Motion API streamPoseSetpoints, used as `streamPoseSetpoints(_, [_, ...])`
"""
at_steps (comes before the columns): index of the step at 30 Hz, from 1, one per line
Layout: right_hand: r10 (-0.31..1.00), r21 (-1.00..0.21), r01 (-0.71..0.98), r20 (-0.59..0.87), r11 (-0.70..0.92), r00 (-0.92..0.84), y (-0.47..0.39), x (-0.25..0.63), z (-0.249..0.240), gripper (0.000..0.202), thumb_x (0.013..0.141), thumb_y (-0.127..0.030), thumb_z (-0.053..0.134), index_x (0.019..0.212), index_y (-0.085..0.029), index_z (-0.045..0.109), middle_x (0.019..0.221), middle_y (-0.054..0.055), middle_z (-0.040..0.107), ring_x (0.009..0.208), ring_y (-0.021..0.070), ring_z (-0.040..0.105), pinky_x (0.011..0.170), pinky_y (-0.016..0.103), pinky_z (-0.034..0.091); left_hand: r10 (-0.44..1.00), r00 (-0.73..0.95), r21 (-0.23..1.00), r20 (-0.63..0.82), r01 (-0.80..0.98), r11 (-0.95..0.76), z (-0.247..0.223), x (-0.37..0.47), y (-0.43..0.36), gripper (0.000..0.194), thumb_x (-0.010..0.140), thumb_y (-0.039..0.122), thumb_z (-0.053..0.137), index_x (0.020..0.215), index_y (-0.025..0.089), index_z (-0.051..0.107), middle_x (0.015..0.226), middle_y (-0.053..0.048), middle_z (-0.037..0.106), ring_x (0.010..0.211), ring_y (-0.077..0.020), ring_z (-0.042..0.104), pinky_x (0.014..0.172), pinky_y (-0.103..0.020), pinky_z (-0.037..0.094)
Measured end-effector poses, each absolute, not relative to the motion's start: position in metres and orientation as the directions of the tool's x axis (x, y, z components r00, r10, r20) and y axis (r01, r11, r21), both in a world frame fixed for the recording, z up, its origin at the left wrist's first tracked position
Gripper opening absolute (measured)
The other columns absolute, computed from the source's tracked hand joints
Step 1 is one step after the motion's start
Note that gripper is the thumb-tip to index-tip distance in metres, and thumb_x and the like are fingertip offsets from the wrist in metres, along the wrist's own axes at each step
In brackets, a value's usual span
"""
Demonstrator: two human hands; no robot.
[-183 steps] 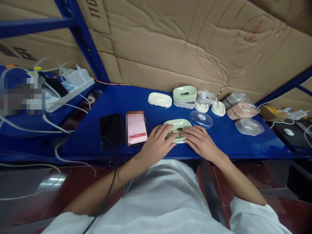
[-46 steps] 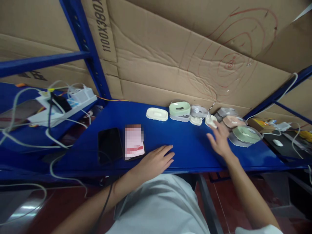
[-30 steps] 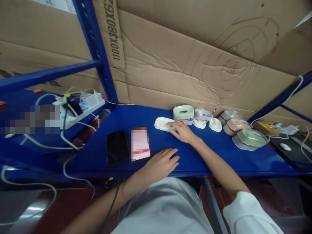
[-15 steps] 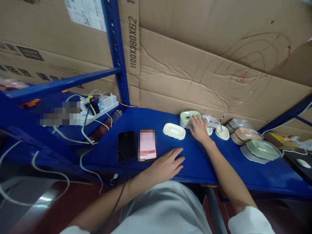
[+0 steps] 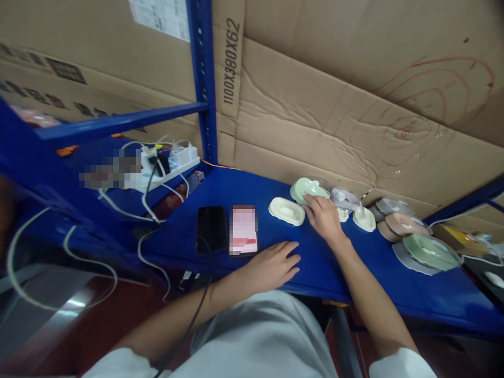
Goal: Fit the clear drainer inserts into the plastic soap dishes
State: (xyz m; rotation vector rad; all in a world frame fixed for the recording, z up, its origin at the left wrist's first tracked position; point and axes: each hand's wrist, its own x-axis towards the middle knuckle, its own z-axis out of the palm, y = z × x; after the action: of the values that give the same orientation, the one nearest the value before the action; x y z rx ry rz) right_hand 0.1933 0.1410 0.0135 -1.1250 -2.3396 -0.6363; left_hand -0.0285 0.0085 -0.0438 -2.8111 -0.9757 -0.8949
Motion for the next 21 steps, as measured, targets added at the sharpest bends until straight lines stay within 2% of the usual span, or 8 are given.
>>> streamPoseSetpoints(7, [0.563,0.136,0.705,0.506,0.696,-0.654,0.135,0.167,-0.01,0.035,0.111,-0.032,0.045,0.135,-0.023,0.068,0.123,0.013,0.076,0.114,0.0305,0.069,0.094,0.045,0.052,0.572,0.63,0.159,0.525,0.588,-0.793,-0.045,-0.028,0.009,0.024,0.105,0.032,0.063,0.122,0.018,0.071,0.14,-0.013,0.066,0.126,-0.0264,0.068,0.109,-0.039,0.056])
streamPoseSetpoints(13, [0.609,0.022,0.709,0.495,0.705,-0.62,0.137,0.164,-0.017,0.038,0.111,-0.035,0.047,0.14,-0.022,0.067,0.127,0.013,0.075,0.12,0.0308,0.068,0.099,0.046,0.052,0.578,0.645,0.162,0.5,0.586,-0.794,-0.043,-0.029,0.008,0.022,0.106,0.032,0.062,0.12,0.017,0.071,0.138,-0.013,0.067,0.122,-0.0271,0.07,0.105,-0.04,0.057])
streamPoseSetpoints(21, [0.609,-0.021,0.664,0.419,0.748,-0.673,0.134,0.161,-0.014,0.043,0.109,-0.033,0.052,0.149,-0.024,0.06,0.137,0.011,0.073,0.121,0.0306,0.067,0.1,0.048,0.051,0.576,0.646,0.171,0.501,0.578,-0.798,-0.043,-0.029,0.009,0.023,0.107,0.033,0.06,0.119,0.017,0.071,0.136,-0.013,0.067,0.123,-0.0265,0.069,0.106,-0.041,0.056])
